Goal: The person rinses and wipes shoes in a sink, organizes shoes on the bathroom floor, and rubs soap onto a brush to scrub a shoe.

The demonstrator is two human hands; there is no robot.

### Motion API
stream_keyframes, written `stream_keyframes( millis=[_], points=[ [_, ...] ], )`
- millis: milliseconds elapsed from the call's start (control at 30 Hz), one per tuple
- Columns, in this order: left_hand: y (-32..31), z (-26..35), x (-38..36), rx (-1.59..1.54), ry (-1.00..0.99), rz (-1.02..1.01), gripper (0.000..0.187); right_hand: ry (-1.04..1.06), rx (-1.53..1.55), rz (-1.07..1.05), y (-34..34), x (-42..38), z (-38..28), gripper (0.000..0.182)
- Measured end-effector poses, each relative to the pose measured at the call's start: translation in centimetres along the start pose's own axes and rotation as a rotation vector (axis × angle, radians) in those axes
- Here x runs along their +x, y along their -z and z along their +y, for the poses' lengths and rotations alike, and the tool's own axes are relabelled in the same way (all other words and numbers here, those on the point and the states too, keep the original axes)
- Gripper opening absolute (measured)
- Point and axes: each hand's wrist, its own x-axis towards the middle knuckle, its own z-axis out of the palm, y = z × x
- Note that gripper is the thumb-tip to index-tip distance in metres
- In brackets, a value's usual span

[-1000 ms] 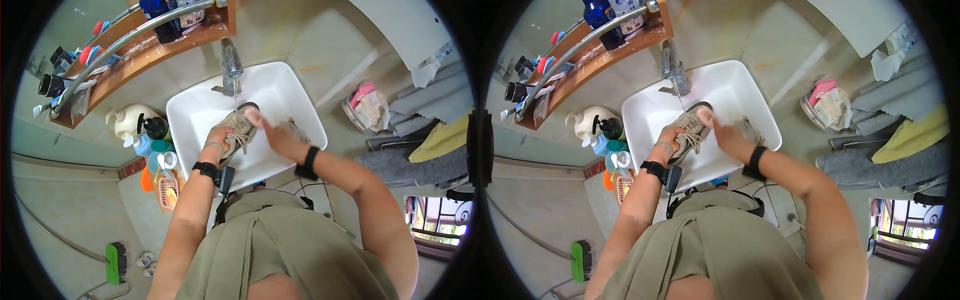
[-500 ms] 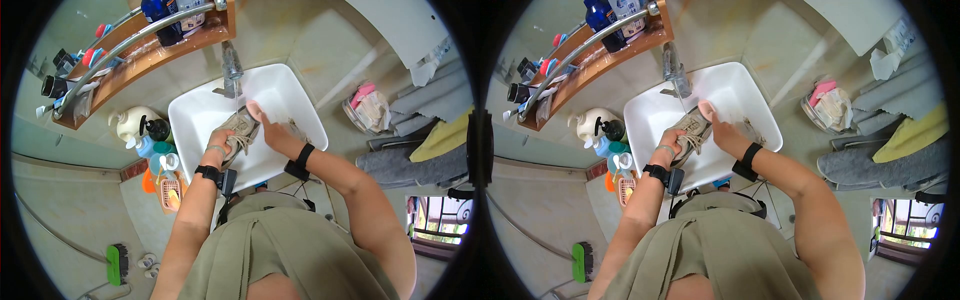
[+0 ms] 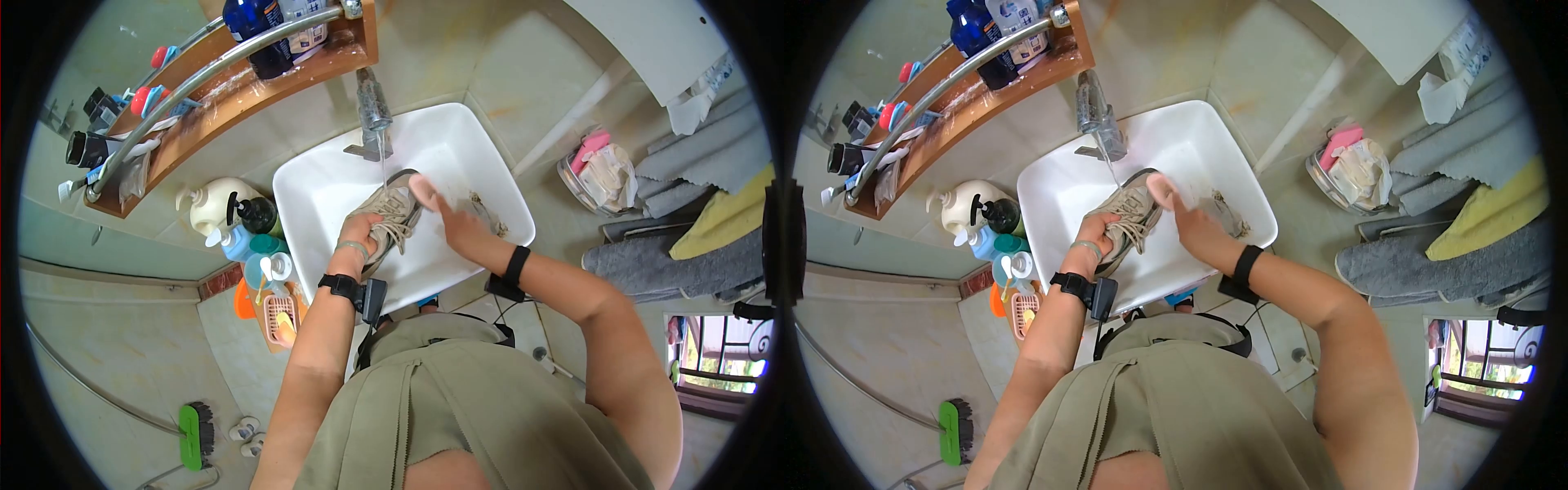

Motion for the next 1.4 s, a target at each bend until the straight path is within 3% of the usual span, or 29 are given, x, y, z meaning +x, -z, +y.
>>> stream_keyframes(
  millis=[33, 133, 267, 333, 367, 433, 567, 667, 733, 767, 833, 867, 933, 967, 1100, 1200, 1267, 1300, 1333, 1400],
  points=[
    [-0.7, -0.1, -1.1, -0.003, 0.000, 0.002, 0.039, -0.059, -0.050, 0.118, -0.7, 0.8, 0.5, 0.060],
    [-1.9, -1.5, -3.2, 0.066, -0.070, -0.074, 0.036, 0.019, 0.146, 0.108, -5.9, 7.0, 4.7, 0.058],
    [-2.3, -4.0, -3.3, 0.286, -0.296, -0.146, 0.037, 0.021, 0.229, 0.023, -1.5, 5.8, -1.5, 0.057],
    [-4.3, -3.6, -5.9, 1.172, -0.288, 0.038, 0.048, 0.164, 0.171, -0.042, 0.7, 3.7, -3.9, 0.058],
    [-3.8, -4.2, -5.7, 1.159, -0.282, 0.049, 0.048, 0.187, 0.114, -0.053, 0.9, 3.1, -3.6, 0.058],
    [-3.0, -5.1, -5.0, 1.466, -0.438, -0.068, 0.058, 0.127, -0.011, -0.133, 4.1, 2.7, -3.0, 0.051],
    [-4.6, -3.6, -6.5, 1.383, -0.597, -0.067, 0.058, -0.026, 0.164, -0.009, 5.7, 2.7, 0.5, 0.041],
    [-5.3, -2.8, -6.8, 1.225, -0.601, -0.165, 0.055, 0.013, 0.219, 0.064, 5.1, 2.4, -1.0, 0.041],
    [-4.8, -3.6, -6.3, 1.379, -0.708, -0.100, 0.052, 0.206, 0.326, 0.009, 5.9, 1.9, -3.9, 0.042],
    [-4.7, -3.7, -6.3, 1.379, -0.707, -0.103, 0.052, 0.203, 0.326, 0.010, 6.3, 1.7, -4.7, 0.042],
    [-4.4, -3.0, -6.7, 1.506, -0.377, -0.146, 0.047, 0.296, 0.367, -0.040, 6.7, 1.4, -5.6, 0.041],
    [-3.7, -3.1, -6.8, 1.505, -0.382, -0.144, 0.047, 0.300, 0.365, -0.038, 6.9, 1.2, -5.1, 0.041],
    [-1.7, -3.7, -6.2, 1.438, -0.679, -0.187, 0.043, 0.169, 0.131, -0.108, 7.8, 0.9, -2.0, 0.039],
    [-1.2, -3.8, -5.7, 1.357, -0.755, -0.194, 0.042, 0.172, 0.144, -0.038, 7.8, 0.6, 0.8, 0.037],
    [-1.8, -3.1, -5.2, 1.375, -0.715, -0.144, 0.044, 0.159, 0.181, 0.096, 7.5, 0.8, 2.6, 0.033],
    [-2.4, -2.5, -5.0, 1.616, -0.790, -0.145, 0.041, 0.334, 0.285, 0.124, 5.6, 2.4, -2.4, 0.033],
    [-3.0, -2.0, -5.9, 1.717, -0.645, -0.060, 0.035, 0.420, 0.316, 0.191, 5.6, 3.9, -6.4, 0.033],
    [-3.7, -1.2, -7.5, 1.772, -0.709, -0.064, 0.031, 0.416, 0.183, 0.099, 6.8, 4.3, -8.6, 0.032],
    [-2.7, -1.7, -5.8, 1.774, -0.710, -0.059, 0.031, 0.411, 0.051, 0.004, 7.5, 4.4, -9.7, 0.032],
    [-0.3, -2.9, -1.5, 1.803, -0.734, -0.147, 0.030, 0.467, 0.065, 0.060, 7.0, 4.6, -8.3, 0.032]
  ],
)
